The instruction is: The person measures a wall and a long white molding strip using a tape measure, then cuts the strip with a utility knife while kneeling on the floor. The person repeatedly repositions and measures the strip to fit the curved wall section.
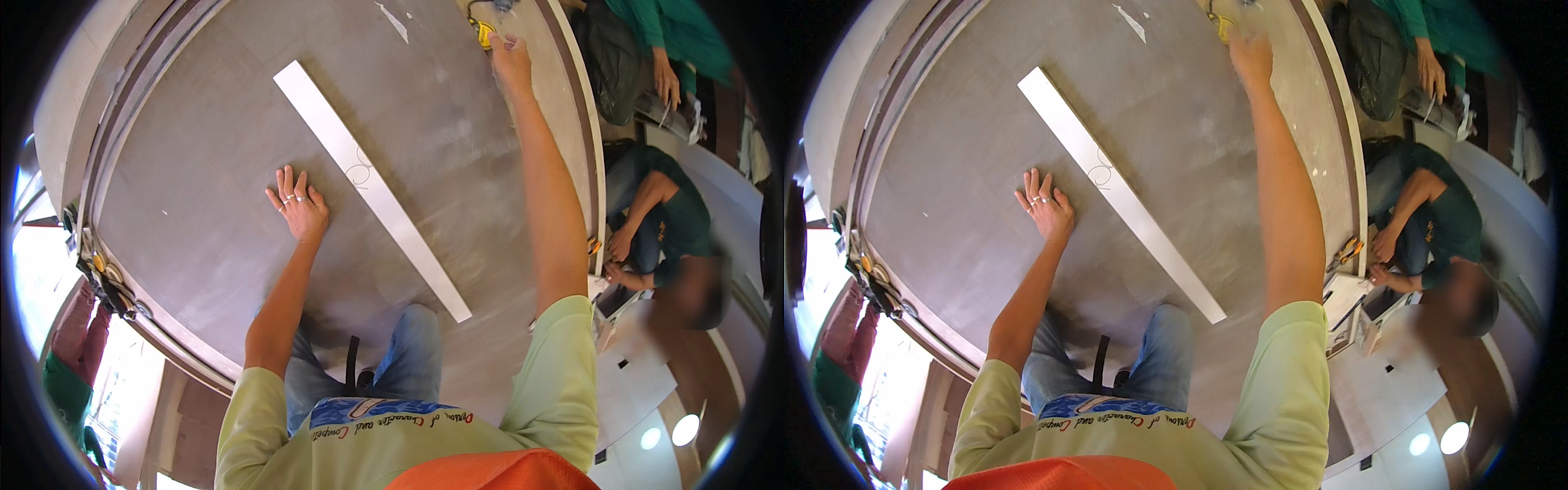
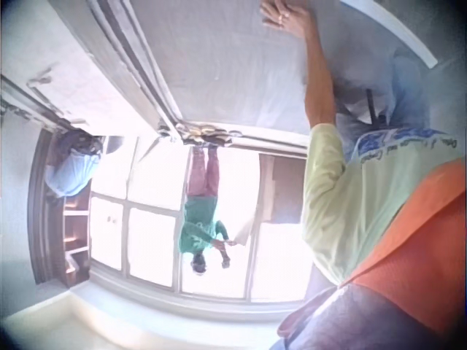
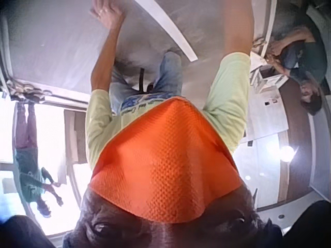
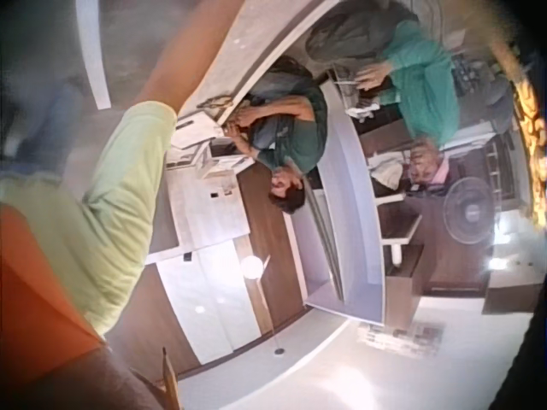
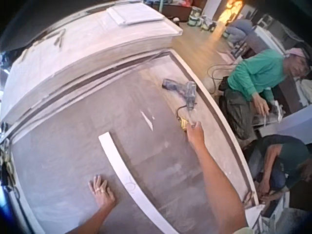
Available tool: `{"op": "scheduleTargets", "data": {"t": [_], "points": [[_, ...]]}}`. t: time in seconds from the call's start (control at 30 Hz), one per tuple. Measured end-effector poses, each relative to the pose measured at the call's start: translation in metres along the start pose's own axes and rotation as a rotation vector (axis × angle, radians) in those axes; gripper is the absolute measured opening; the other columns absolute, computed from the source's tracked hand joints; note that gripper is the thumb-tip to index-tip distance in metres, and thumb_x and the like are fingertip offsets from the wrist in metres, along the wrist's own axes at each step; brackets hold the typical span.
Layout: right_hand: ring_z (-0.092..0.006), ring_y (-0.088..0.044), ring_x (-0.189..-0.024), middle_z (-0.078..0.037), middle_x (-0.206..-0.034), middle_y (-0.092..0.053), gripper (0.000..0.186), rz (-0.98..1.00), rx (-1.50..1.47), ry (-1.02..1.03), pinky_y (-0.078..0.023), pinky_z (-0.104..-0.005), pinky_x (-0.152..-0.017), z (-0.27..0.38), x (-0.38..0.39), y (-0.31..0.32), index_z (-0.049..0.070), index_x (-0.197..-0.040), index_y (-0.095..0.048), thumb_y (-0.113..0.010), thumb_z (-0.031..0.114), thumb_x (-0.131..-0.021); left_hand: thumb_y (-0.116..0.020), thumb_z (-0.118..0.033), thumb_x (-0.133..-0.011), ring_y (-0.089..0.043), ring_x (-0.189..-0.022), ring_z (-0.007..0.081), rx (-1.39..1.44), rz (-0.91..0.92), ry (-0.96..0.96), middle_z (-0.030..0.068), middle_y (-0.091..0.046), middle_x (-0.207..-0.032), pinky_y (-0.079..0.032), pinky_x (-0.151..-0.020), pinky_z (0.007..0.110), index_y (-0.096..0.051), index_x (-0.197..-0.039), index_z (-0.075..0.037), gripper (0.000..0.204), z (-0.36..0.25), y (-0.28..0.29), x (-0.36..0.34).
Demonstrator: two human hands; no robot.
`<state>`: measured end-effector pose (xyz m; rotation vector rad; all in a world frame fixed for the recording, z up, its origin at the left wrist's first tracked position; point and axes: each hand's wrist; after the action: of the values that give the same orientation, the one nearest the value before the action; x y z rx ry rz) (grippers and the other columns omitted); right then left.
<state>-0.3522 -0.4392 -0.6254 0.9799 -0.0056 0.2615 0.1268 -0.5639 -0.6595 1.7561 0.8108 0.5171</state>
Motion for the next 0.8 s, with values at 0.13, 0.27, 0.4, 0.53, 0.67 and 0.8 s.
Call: {"op": "scheduleTargets", "data": {"t": [0.13,0.27,0.4,0.53,0.67,0.8], "points": [[-0.0223,-0.066,-0.096,-0.013,-0.103,-0.069,0.061,0.297,-0.238,-0.131,-0.052,-0.0336,-0.082,0.009,-0.03,-0.015,-0.006,-0.12,-0.062,-0.079,0.04,-0.083,-0.055,-0.007,-0.09,-0.03,-0.147,0.0322,0.014,-0.012,-0.002,0.0126,-0.044,-0.15,-0.01,-0.121,0.06,-0.048,-0.13,-0.012,0.041,0.003,-0.002,0.001],[-0.0201,-0.064,-0.095,-0.01,-0.101,-0.067,0.059,0.323,-0.458,-0.276,-0.052,-0.033,-0.081,0.005,-0.024,-0.008,-0.007,-0.116,-0.063,-0.087,0.032,-0.078,-0.056,-0.007,-0.09,-0.031,-0.147,0.0322,0.029,0.012,0.018,0.013,-0.044,-0.15,-0.01,-0.121,0.061,-0.048,-0.13,-0.014,0.041,0.007,-0.002,0.004],[-0.0162,-0.061,-0.09,-0.01,-0.104,-0.064,0.063,-0.056,-0.458,0.087,-0.051,-0.0286,-0.081,0.017,-0.01,0.004,-0.007,-0.118,-0.06,-0.091,0.025,-0.074,-0.057,-0.006,-0.09,-0.032,-0.146,0.0324,0.048,0.036,0.05,0.013,-0.046,-0.148,-0.01,-0.121,0.062,-0.048,-0.13,-0.014,0.042,0.005,0.002,0.002],[-0.0183,-0.061,-0.095,-0.011,-0.11,-0.064,0.052,-0.098,-0.191,0.316,-0.051,-0.033,-0.082,0.011,0.001,0.093,-0.003,-0.121,-0.059,-0.082,0.025,-0.084,-0.06,-0.006,-0.086,-0.037,-0.142,0.0335,0.084,0.338,0.176,0.0136,-0.05,-0.143,-0.014,-0.12,0.062,-0.061,-0.116,-0.01,0.03,-0.004,0.034,-0.024],[-0.027,-0.058,-0.117,-0.015,-0.13,-0.058,0.044,0.026,-0.673,-0.021,-0.045,-0.0453,-0.104,-0.023,0.11,0.181,-0.003,-0.132,-0.05,-0.061,0.025,-0.101,-0.062,-0.016,-0.088,-0.033,-0.145,0.0294,0.049,0.11,0.08,0.0091,-0.045,-0.149,-0.017,-0.117,0.066,-0.057,-0.123,-0.014,0.035,0.007,0.016,0.005],[-0.0192,-0.057,-0.109,-0.008,-0.122,-0.058,0.048,0.324,-0.842,-0.331,-0.051,-0.0373,-0.092,-0.106,0.263,0.197,0.006,-0.136,-0.049,-0.066,0.03,-0.097,-0.056,-0.02,-0.094,-0.031,-0.147,0.027,0.077,0.0,0.044,0.0086,-0.044,-0.148,-0.012,-0.119,0.066,-0.053,-0.126,-0.016,0.032,0.01,0.004,0.012]]}}
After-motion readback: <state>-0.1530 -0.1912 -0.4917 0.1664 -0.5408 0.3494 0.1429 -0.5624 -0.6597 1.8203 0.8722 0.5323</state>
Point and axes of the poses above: each hand's wrist, its own x-axis away from the middle knuckle, its own y-axis out of the back of the hand, z = x × y
